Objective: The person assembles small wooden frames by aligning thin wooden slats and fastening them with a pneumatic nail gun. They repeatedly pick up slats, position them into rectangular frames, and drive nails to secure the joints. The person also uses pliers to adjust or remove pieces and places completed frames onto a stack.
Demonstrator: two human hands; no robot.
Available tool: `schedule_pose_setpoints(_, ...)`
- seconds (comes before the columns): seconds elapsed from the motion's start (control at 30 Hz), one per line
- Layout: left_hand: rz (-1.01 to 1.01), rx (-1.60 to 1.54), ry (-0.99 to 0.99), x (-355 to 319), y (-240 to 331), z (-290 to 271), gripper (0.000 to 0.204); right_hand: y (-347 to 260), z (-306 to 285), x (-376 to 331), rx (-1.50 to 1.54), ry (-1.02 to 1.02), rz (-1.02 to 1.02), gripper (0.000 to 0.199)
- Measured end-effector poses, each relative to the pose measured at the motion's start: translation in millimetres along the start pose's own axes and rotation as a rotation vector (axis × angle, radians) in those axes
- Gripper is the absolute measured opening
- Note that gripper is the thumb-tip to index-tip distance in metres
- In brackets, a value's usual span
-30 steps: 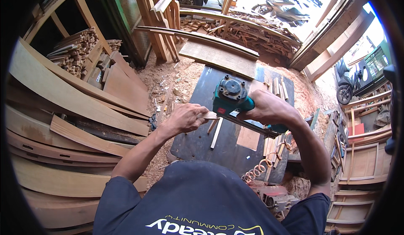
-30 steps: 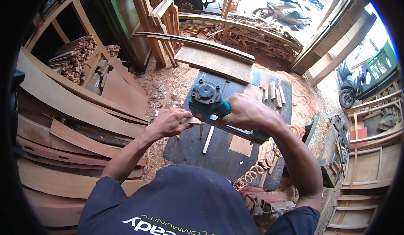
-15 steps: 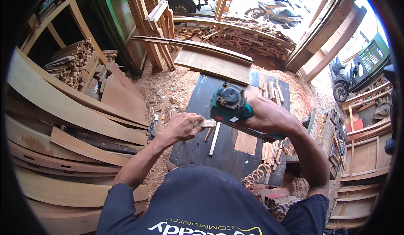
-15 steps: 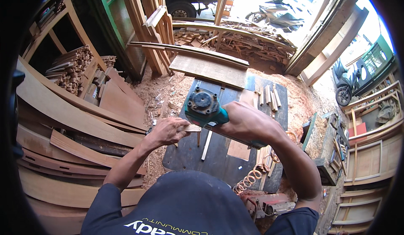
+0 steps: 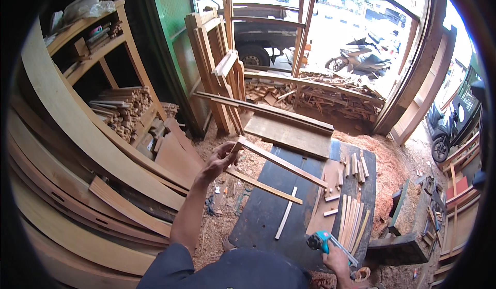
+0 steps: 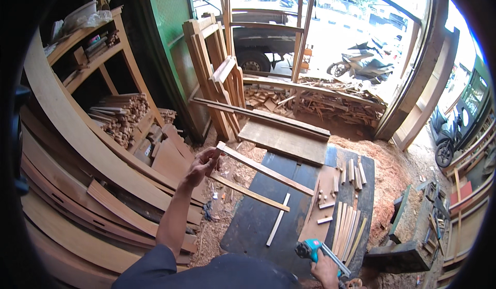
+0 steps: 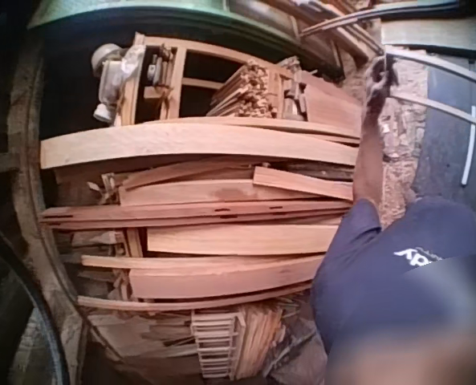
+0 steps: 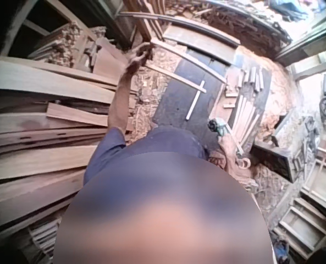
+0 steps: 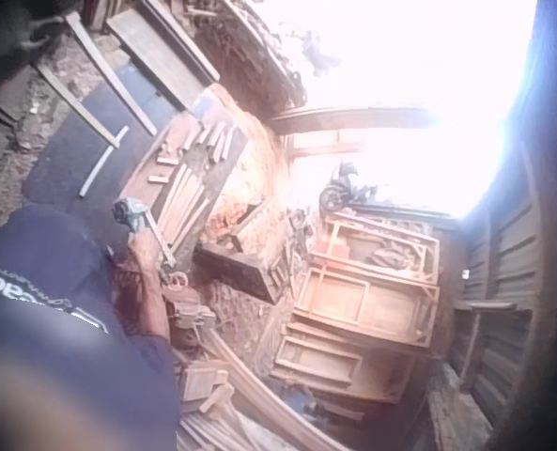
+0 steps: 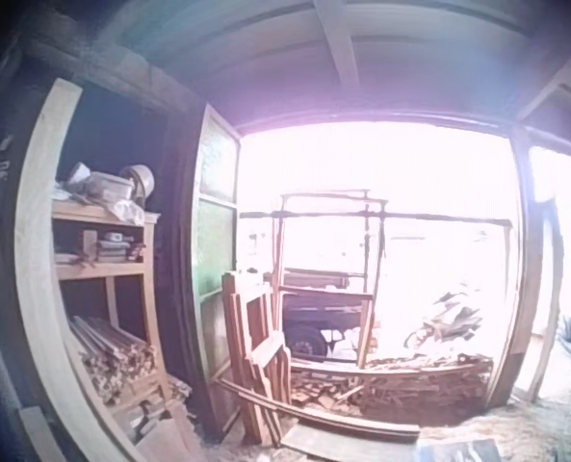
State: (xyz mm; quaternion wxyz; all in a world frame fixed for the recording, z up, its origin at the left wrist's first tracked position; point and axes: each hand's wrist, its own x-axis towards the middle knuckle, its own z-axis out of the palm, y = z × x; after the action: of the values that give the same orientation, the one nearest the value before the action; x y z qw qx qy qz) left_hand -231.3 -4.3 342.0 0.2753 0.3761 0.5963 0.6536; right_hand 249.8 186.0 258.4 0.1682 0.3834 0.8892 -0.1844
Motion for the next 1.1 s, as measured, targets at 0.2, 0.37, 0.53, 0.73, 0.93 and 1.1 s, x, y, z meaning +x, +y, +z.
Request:
schedule_pose_setpoints(0.2,0.106,-0.575,0.202,1.7,-50.8,25.1,0.044,26.2,121.6,5.5,-0.015,0.213,0.196,0.078)
schedule_pose_setpoints(0.37,-0.018,-1.014,0.439,-12.5,-99.9,77.5,0.032,37.6,174.8,14.8,-0.092,0.406,0.135,0.083)
schedule_pose_setpoints(0.53,-0.267,-1.243,0.646,-32.6,-142.9,124.3,0.019,44.7,190.0,19.8,-0.068,0.486,0.082,0.076)
schedule_pose_setpoints(0.73,-0.458,-1.045,0.587,-71.0,-156.4,168.3,0.016,8.2,135.6,24.1,-0.096,0.393,0.218,0.055)
schedule_pose_setpoints(0.93,-0.424,-1.063,0.271,-108.1,-158.5,186.7,0.018,-65.9,36.6,107.2,1.248,0.278,-0.055,0.059)
schedule_pose_setpoints(1.1,-0.406,-1.053,0.12,-122.6,-171.3,173.8,0.02,-115.8,-22.3,156.1,1.159,0.273,-0.222,0.043)
